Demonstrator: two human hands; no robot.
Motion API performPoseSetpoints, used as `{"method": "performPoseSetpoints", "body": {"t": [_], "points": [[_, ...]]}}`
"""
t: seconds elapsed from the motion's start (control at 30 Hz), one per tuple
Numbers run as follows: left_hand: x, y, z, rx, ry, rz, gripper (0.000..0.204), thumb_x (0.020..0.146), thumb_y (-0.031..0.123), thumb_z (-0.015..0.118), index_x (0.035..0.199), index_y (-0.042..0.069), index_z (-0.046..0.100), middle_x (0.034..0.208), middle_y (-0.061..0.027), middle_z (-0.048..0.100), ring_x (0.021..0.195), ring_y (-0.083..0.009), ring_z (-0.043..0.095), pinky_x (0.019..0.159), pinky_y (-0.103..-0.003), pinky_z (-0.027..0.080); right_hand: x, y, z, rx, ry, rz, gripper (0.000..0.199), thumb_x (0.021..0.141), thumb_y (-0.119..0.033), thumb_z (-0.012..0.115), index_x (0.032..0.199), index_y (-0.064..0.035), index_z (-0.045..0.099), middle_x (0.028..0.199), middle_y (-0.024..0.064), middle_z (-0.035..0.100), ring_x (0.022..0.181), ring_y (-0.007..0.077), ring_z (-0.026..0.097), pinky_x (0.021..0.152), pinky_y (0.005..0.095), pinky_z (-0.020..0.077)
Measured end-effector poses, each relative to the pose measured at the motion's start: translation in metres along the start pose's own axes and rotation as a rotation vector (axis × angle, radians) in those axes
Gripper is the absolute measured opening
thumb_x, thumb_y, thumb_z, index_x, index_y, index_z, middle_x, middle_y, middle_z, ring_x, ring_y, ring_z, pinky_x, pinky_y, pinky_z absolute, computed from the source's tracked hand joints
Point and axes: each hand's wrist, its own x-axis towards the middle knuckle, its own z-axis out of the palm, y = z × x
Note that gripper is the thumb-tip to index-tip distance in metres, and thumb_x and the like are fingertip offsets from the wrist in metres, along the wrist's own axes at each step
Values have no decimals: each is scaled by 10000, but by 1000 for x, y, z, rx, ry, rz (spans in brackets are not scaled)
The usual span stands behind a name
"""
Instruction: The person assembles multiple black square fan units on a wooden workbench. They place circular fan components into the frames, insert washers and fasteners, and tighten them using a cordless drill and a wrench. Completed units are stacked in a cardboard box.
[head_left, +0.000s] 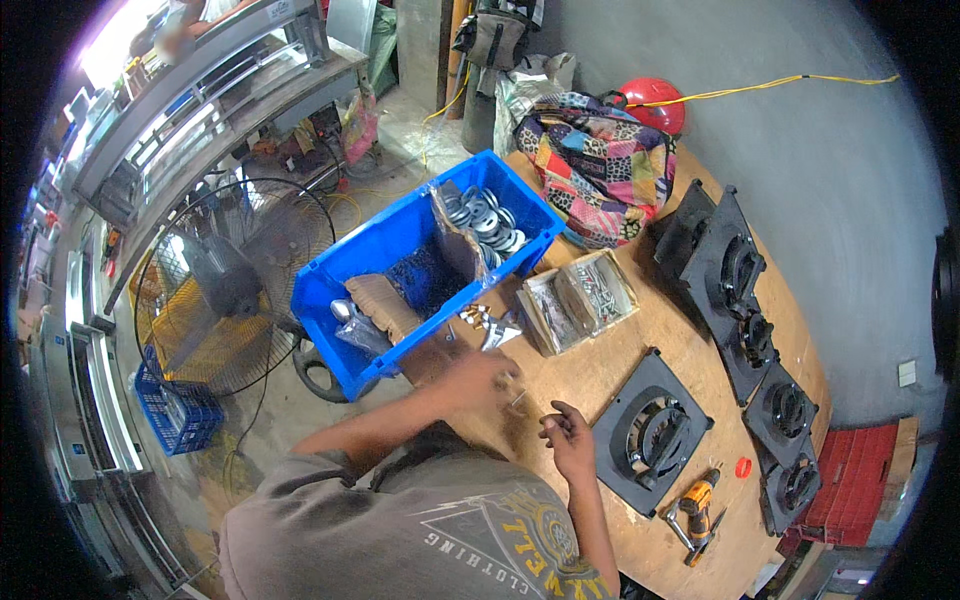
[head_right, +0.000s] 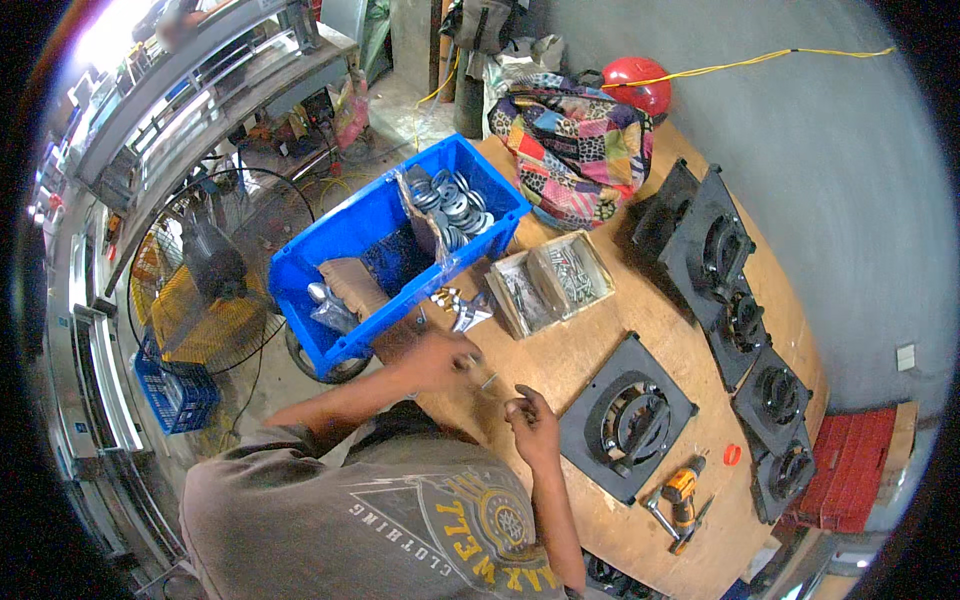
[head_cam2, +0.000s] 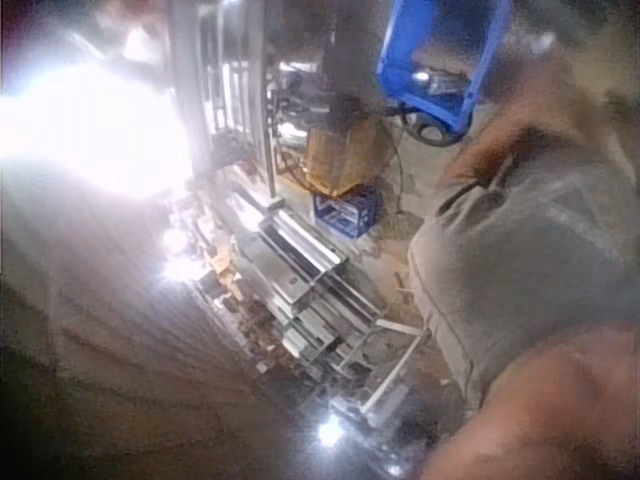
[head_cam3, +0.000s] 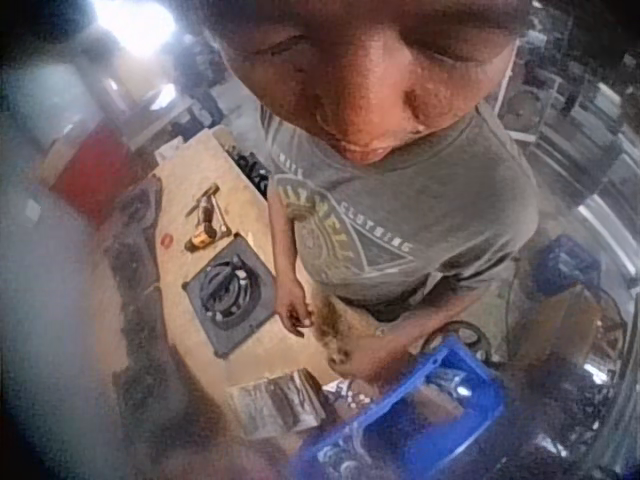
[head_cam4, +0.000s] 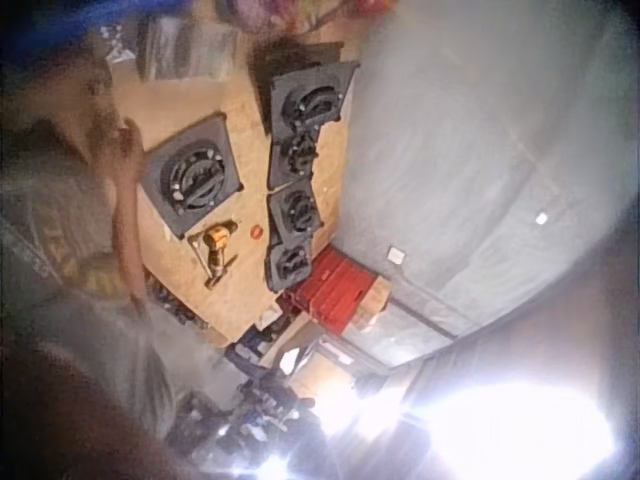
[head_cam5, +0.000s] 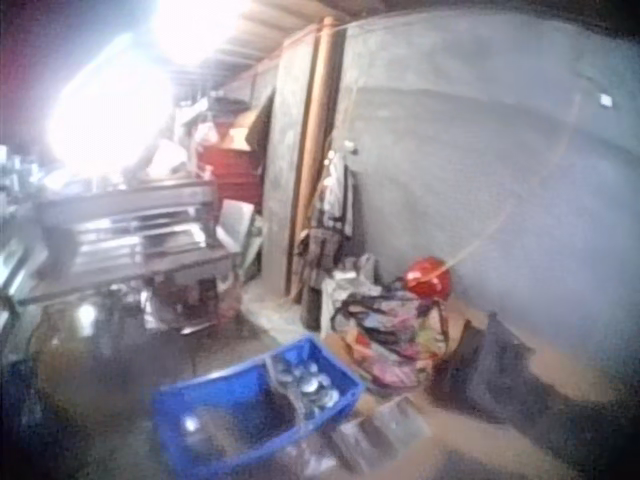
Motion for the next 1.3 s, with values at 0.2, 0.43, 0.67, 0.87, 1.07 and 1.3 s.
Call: {"method": "performPoseSetpoints", "body": {"t": [0.2,0.43,0.67,0.87,1.07,1.3], "points": [[24,78,-10,-132,-359,177,367,808,123,671,1152,56,561,1019,-184,655,941,-377,661,794,-474,516,2,-30,-15,287,-34,177,272,893,-44,699,1136,35,605,958,109,687,759,183,669,608,302,542],[40,116,-24,-47,-450,304,441,810,141,669,1222,86,520,1030,-196,664,965,-401,656,808,-492,515,-23,-41,-16,328,66,52,237,840,24,734,1028,30,590,883,104,670,741,189,674,635,320,570],[143,37,-161,546,273,177,318,802,235,667,1076,74,677,987,-185,700,923,-373,681,796,-498,543,-47,15,-30,344,324,82,235,885,-24,666,1086,82,609,874,160,685,707,221,693,624,318,581],[209,-54,-180,1053,-39,-309,264,737,150,672,982,76,736,994,-196,721,913,-365,707,782,-491,568,-84,68,-43,256,479,195,193,886,-37,666,1048,67,659,875,144,700,744,207,695,682,319,577],[222,-103,-175,1164,-70,-201,235,809,186,634,947,13,713,968,-193,720,930,-382,696,791,-500,561,-121,87,-51,-45,626,209,267,828,-97,680,1070,13,695,953,152,728,858,228,704,796,342,550],[193,-3,-203,627,204,-3,236,745,169,722,845,-33,652,796,-207,663,762,-305,657,723,-408,490,-158,98,-65,-52,770,252,292,840,-144,690,1106,-24,690,1008,181,721,905,295,712,816,364,552]]}}
